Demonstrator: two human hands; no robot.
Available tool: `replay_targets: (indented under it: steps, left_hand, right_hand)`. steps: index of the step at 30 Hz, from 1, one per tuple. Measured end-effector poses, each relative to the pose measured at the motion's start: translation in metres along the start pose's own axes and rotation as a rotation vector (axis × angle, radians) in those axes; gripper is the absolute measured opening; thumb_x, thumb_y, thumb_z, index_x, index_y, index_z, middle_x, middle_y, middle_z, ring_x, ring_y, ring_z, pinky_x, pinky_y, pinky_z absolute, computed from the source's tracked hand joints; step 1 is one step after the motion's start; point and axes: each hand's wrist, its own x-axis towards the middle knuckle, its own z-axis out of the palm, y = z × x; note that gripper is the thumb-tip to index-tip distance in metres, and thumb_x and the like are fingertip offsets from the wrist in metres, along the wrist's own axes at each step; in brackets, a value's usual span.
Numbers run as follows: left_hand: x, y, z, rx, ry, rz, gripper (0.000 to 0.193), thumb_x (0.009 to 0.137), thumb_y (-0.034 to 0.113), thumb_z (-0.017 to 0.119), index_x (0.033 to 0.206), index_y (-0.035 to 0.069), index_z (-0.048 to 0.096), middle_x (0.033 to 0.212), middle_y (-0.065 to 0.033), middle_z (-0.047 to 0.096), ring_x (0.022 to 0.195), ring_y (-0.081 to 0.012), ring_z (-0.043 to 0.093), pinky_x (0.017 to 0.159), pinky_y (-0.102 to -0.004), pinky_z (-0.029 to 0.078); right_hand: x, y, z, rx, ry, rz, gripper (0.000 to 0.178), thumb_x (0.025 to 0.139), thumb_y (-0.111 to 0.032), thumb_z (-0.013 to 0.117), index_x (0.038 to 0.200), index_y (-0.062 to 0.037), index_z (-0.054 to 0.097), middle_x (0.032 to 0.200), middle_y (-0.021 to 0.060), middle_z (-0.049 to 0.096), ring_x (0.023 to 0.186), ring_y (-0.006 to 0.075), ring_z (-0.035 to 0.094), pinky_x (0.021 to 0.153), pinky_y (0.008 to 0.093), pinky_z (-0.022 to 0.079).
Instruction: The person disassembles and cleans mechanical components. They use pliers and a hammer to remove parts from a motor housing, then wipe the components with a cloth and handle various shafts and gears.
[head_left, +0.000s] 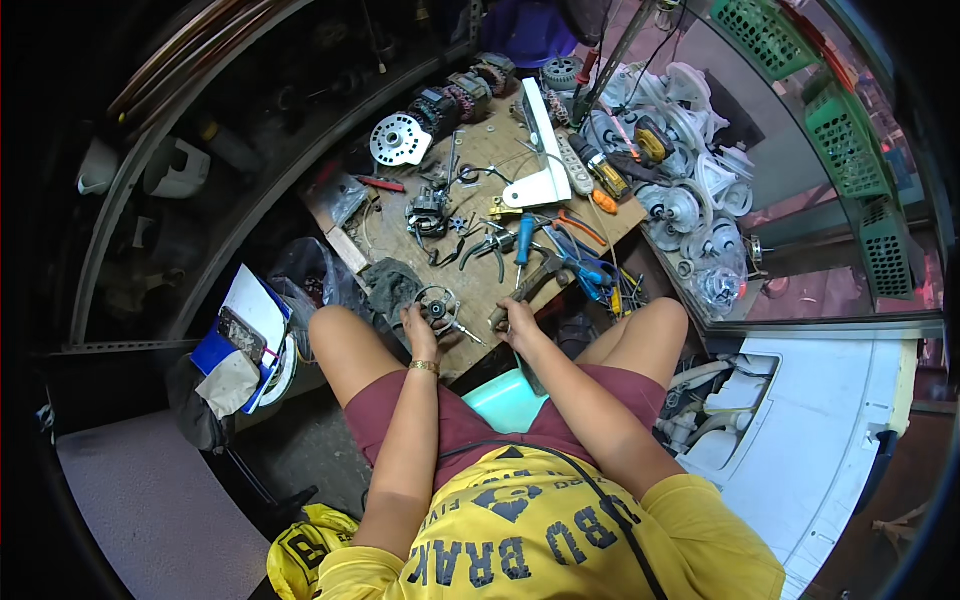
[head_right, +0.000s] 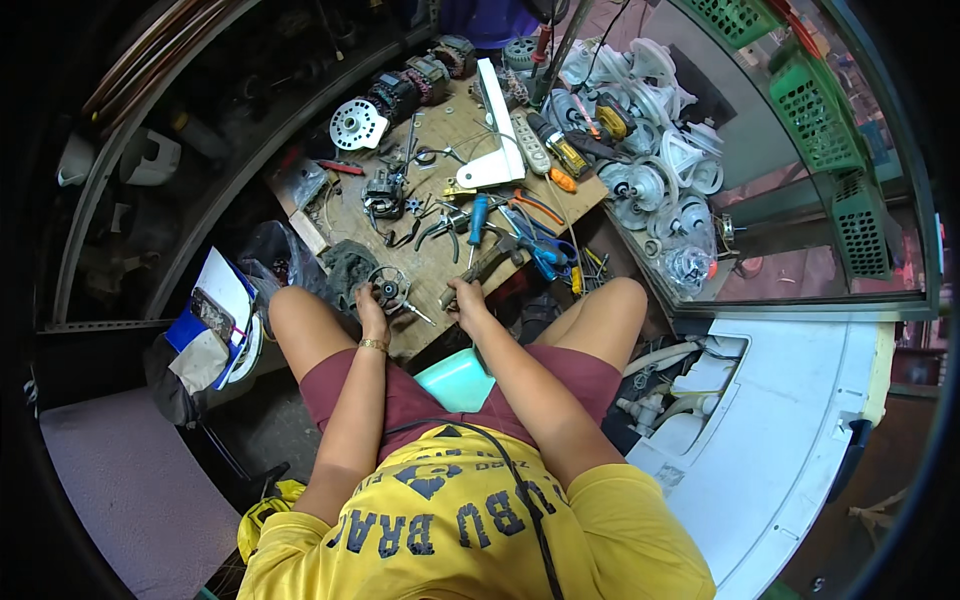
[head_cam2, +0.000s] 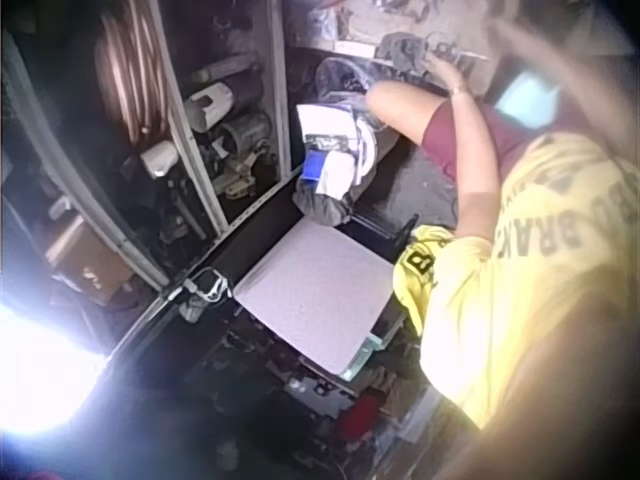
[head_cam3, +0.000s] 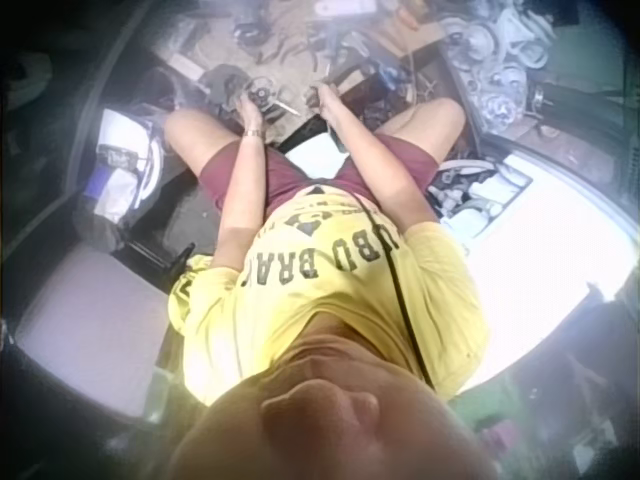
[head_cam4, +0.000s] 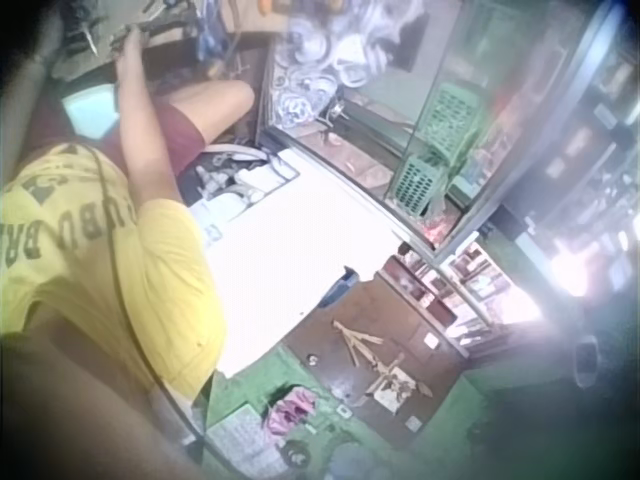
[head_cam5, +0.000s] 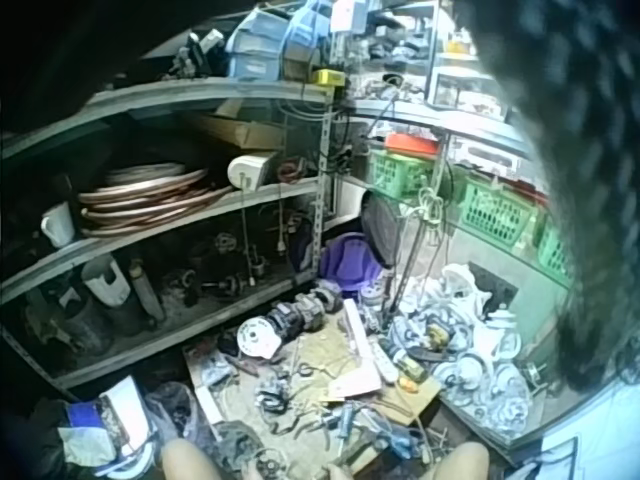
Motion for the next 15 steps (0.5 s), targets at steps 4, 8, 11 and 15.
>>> replay_targets:
  steps: [4, 8, 11, 15]
  left_hand:
    - [0.022, -0.015, -0.019, -0.101, 0.086, 0.009, 0.023, 0.100, 0.030, 0.040, 0.104, 0.008, 0.048, 0.087, -0.0072, 0.048, 0.071, -0.0202, 0.061, 0.052, -0.0333, 0.056]
    - [0.032, -0.023, -0.039, -0.132, 0.093, 0.037, 0.027, 0.100, 0.035, 0.040, 0.110, 0.011, 0.050, 0.092, -0.0059, 0.056, 0.078, -0.0229, 0.064, 0.058, -0.0380, 0.057]
    - [0.038, -0.028, -0.048, -0.139, 0.092, 0.071, 0.026, 0.101, 0.034, 0.040, 0.110, 0.012, 0.049, 0.095, -0.0073, 0.057, 0.081, -0.0230, 0.064, 0.056, -0.0363, 0.056]
    - [0.026, -0.024, -0.027, -0.210, 0.072, 0.041, 0.023, 0.100, 0.033, 0.042, 0.109, 0.013, 0.049, 0.095, -0.0069, 0.054, 0.083, -0.0221, 0.061, 0.054, -0.0352, 0.055]
  right_hand:
    - [0.008, 0.024, 0.024, 0.172, 0.217, -0.100, 0.030, 0.083, -0.017, 0.057, 0.107, -0.0176, 0.039, 0.089, 0.0059, 0.043, 0.072, 0.0202, 0.046, 0.064, 0.0448, 0.047]
    - [0.014, 0.031, 0.042, 0.352, 0.292, -0.197, 0.024, 0.085, -0.017, 0.056, 0.102, -0.0171, 0.039, 0.085, 0.0057, 0.044, 0.070, 0.0212, 0.048, 0.059, 0.0441, 0.046]
    - [0.036, 0.019, 0.045, 0.550, 0.291, -0.162, 0.018, 0.088, -0.021, 0.055, 0.098, -0.0160, 0.040, 0.079, 0.0065, 0.046, 0.068, 0.0226, 0.049, 0.062, 0.0468, 0.047]
    - [0.066, -0.004, 0.024, 0.242, 0.281, -0.066, 0.026, 0.092, -0.032, 0.055, 0.107, -0.0135, 0.044, 0.087, 0.0081, 0.051, 0.073, 0.0230, 0.050, 0.079, 0.0552, 0.047]
